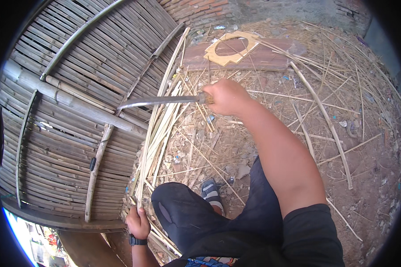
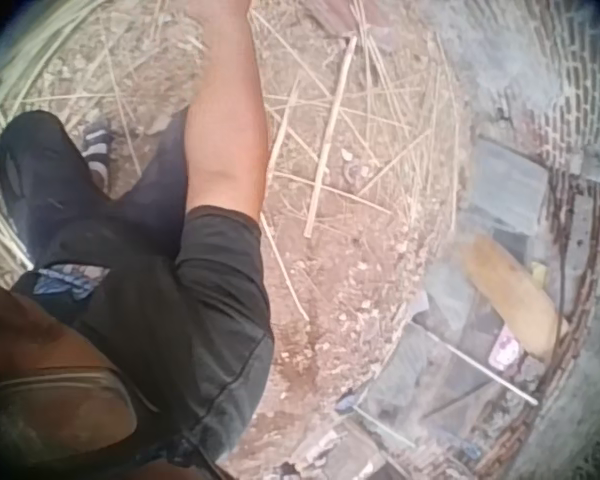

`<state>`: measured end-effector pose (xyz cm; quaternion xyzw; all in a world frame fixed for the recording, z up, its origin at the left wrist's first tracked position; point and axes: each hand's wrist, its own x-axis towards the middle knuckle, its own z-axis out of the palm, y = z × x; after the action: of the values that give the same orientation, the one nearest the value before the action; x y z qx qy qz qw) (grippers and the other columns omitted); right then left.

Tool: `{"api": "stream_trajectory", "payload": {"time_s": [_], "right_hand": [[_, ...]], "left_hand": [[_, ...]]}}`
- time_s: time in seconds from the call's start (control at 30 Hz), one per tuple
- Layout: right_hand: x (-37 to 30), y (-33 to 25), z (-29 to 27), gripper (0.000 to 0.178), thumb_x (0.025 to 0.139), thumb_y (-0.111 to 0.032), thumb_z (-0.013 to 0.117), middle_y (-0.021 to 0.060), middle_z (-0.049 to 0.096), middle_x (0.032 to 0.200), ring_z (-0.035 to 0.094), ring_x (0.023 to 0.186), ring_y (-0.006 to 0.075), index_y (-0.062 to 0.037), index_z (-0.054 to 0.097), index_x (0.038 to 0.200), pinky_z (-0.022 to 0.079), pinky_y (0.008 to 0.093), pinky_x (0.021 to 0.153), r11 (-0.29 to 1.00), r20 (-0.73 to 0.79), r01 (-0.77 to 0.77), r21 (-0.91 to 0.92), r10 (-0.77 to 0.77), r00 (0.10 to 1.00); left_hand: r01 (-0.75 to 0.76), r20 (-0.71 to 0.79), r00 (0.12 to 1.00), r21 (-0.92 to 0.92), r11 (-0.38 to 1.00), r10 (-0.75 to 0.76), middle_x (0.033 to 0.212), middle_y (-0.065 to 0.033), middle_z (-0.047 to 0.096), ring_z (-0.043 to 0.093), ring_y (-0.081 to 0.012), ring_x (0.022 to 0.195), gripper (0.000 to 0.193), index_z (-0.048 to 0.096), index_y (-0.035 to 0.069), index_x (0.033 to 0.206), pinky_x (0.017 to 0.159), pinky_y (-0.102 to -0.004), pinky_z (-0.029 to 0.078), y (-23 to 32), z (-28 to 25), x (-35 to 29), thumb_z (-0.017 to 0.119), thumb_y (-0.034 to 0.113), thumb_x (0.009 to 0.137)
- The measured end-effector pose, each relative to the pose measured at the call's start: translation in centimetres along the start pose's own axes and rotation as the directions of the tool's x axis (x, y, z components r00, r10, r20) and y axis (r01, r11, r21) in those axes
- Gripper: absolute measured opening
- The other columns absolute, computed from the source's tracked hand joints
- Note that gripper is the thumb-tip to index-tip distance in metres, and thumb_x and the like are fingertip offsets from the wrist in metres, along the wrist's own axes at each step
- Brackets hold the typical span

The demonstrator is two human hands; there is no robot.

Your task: The person splits a long bamboo pole into thin strips using a machete. They hold the pole with one hand and repeatedly strike it with the machete to separate the strips, which fall onto the ground.

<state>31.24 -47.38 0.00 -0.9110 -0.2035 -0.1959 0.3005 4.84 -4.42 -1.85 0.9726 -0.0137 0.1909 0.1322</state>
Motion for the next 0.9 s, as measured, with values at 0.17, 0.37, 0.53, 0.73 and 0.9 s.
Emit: {"api": "stream_trajectory", "payload": {"time_s": [0.17,0.37,0.53,0.73,0.9], "right_hand": [[0.2,-5.1,1.3,0.014,0.076,-0.019,0.073,0.0111,0.065,0.07,0.068,0.071,0.0324,-0.0116,0.062,0.08,0.053,0.0458,0.066,0.947,0.208,0.317,-0.047,-0.301,0.931],[0.4,1.8,0.4,0.01,0.082,-0.02,0.071,0.0096,0.066,0.07,0.069,0.072,0.03,-0.0118,0.066,0.086,0.054,0.0432,0.066,0.98,0.002,-0.189,0.067,0.189,0.982],[-0.1,1.2,1.5,0.013,0.081,-0.021,0.072,0.0091,0.066,0.07,0.069,0.074,0.0309,-0.0127,0.067,0.09,0.055,0.0456,0.069,0.99,-0.042,-0.133,0.043,0.135,0.99],[0.0,-5.4,2.4,0.011,0.082,-0.016,0.072,0.0079,0.066,0.073,0.069,0.077,0.0271,-0.0121,0.062,0.082,0.055,0.0423,0.068,0.871,0.123,0.481,-0.096,-0.469,0.874],[1.0,0.6,2.0,0.015,0.087,-0.021,0.07,0.0124,0.068,0.076,0.069,0.073,0.0284,-0.0066,0.067,0.091,0.055,0.0411,0.067,0.975,0.076,-0.175,0.138,0.166,0.983]], "left_hand": [[0.009,0.005,1.0,-0.024,1.0,-0.009,0.062,-0.0196,0.054,0.054,-0.0409,0.057,0.041,0.054,-0.001,0.081,0.054,-0.0464,0.041,0.8,0.3,0.5,0.051,0.034,0.103],[0.051,0.141,0.99,-0.174,0.983,-0.026,0.058,-0.0162,0.047,0.046,-0.0278,0.05,0.044,0.051,-0.001,0.08,0.051,-0.0415,0.036,0.2,-0.7,0.0,0.049,0.035,0.104],[0.285,0.449,0.893,-0.52,0.805,-0.027,0.059,0.0039,0.043,0.039,-0.0069,0.053,0.052,0.055,0.004,0.085,0.049,-0.0262,0.03,-2.4,0.8,-2.3,0.04,0.047,0.107],[0.606,0.647,0.752,-0.6,0.521,-0.129,0.06,0.0049,0.04,0.033,-0.0072,0.051,0.052,0.058,0.004,0.091,0.049,-0.0253,0.026,-0.8,0.4,-1.3,0.042,0.051,0.106],[0.486,0.569,0.819,-0.617,0.618,-0.076,0.06,0.0044,0.04,0.034,-0.0059,0.052,0.064,0.057,0.003,0.089,0.048,-0.0258,0.025,-2.9,-1.1,-2.3,0.04,0.063,0.102]]}}
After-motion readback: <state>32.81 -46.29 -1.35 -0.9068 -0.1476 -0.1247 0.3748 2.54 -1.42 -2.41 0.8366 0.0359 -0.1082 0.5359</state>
